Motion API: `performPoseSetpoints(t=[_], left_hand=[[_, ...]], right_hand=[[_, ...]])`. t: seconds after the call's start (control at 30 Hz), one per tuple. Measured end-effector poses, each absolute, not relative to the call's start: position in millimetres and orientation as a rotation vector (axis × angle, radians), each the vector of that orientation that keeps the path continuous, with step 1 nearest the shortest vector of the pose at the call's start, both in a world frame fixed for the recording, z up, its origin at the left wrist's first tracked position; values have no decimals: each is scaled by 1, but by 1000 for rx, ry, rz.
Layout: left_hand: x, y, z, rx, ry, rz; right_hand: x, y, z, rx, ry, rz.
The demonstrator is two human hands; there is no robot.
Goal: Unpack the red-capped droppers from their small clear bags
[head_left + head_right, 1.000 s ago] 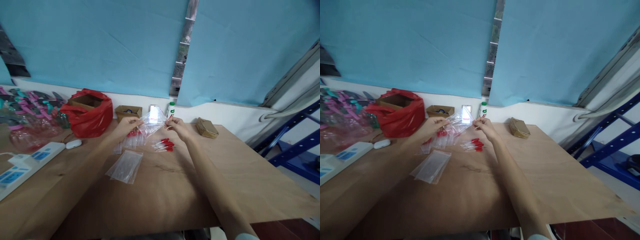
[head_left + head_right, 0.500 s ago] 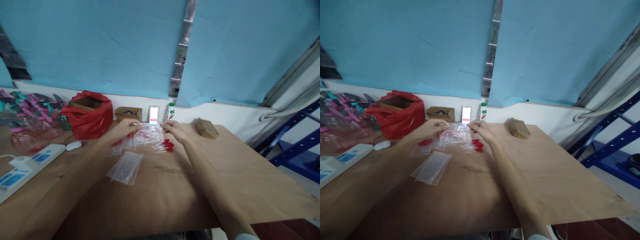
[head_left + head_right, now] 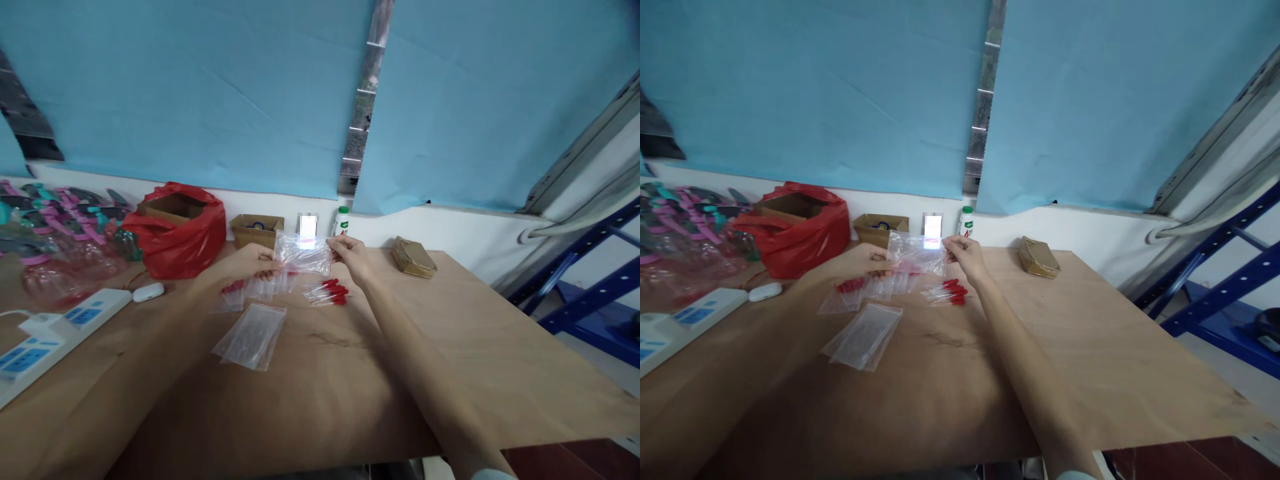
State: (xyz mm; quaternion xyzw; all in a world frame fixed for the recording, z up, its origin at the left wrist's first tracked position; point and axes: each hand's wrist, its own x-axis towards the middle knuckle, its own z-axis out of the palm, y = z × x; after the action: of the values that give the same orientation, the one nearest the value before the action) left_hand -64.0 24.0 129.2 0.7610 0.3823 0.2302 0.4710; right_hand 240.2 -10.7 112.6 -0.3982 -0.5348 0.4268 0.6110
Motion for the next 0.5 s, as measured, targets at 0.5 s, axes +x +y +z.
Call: performPoseSetpoints(t=[0.5], left_hand=[[-38,-15,161,2473,970,1222]], right_hand=[[208,-28,120,-891,-1504,1044]])
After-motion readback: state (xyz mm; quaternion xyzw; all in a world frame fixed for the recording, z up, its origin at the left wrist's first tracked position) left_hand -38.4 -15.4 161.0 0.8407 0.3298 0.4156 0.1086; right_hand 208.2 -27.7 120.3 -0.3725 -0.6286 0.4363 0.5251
